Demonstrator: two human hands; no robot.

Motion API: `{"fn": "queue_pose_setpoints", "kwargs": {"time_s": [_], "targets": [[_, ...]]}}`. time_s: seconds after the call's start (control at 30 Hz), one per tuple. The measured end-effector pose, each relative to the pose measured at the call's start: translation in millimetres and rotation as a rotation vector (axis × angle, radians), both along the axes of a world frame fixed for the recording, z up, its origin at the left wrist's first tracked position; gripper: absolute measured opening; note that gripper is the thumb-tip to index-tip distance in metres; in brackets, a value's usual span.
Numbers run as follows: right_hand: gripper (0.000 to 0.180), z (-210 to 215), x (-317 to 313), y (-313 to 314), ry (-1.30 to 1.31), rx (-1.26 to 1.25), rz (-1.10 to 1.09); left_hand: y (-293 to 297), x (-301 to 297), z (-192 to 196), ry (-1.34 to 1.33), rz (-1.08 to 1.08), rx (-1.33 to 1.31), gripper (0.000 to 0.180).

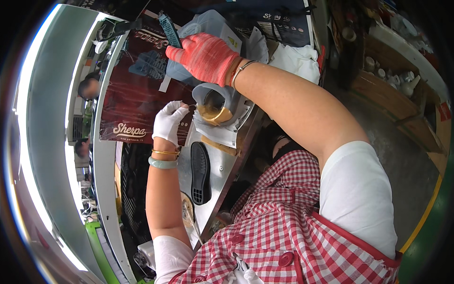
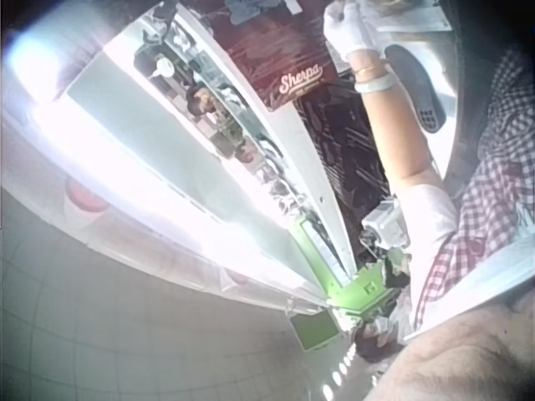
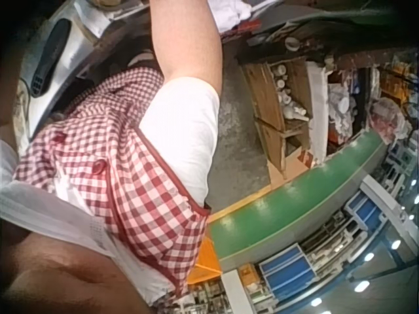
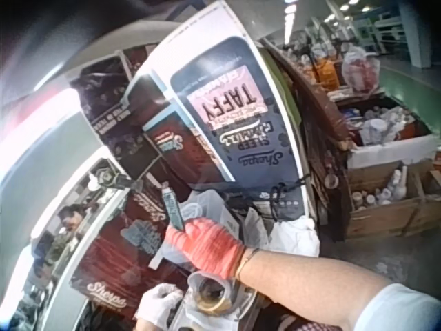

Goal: The person scrubs the soles of black slip-on shoes using a blue brush and a dark liquid from a container. They repeatedly dip the brush into the liquid and scrub the shoe soles, then place the shoes on a green conveyor belt. The person handles the shoes one at a time, rotating them to clean different areas of the soles.

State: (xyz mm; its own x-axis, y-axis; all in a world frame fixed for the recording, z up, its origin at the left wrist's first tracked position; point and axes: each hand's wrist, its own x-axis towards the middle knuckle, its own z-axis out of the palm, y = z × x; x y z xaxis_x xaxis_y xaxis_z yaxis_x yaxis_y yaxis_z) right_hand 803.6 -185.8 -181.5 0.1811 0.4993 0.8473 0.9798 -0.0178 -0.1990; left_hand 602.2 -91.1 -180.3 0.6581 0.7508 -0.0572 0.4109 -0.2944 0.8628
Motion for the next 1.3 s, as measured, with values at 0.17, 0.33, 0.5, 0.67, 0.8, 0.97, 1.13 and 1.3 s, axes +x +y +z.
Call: {"fn": "queue_pose_setpoints", "kwargs": {"time_s": [0.17, 0.33, 0.5, 0.67, 0.8, 0.97, 1.13, 1.3], "targets": [[0.034, -6.7, 0.5, 5.9, -0.067, 0.062, -0.046, -8.9, -33.5, 13.5, -0.090, 0.151, -0.255, 0.013], [0.031, -10.6, 4.6, 11.5, -0.153, 0.055, -0.097, -12.4, -112.7, -2.9, -0.129, 0.283, -0.223, 0.013], [0.026, 4.8, 1.5, -5.8, -0.216, 0.275, -0.041, -28.1, -215.0, -25.8, -0.111, 0.492, -0.164, 0.012], [0.025, 12.3, -8.6, -10.0, -0.189, 0.242, 0.036, -52.1, -318.3, -59.6, -0.017, 0.756, -0.229, 0.011], [0.034, -4.1, 10.9, 9.4, -0.390, 0.217, -0.130, -60.0, -361.1, -89.4, 0.206, 0.810, -0.073, 0.016], [0.033, -5.6, 12.5, 10.1, -0.295, 0.239, -0.049, -59.6, -371.6, -103.5, 0.245, 0.740, 0.023, 0.020], [0.031, -4.8, 8.7, 8.0, -0.242, 0.202, -0.052, -72.3, -396.8, -129.9, 0.140, 0.881, 0.110, 0.021], [0.033, -5.6, 17.2, 9.3, -0.297, 0.246, 0.022, -97.6, -386.2, -108.1, 0.368, 0.876, 0.417, 0.021]]}}
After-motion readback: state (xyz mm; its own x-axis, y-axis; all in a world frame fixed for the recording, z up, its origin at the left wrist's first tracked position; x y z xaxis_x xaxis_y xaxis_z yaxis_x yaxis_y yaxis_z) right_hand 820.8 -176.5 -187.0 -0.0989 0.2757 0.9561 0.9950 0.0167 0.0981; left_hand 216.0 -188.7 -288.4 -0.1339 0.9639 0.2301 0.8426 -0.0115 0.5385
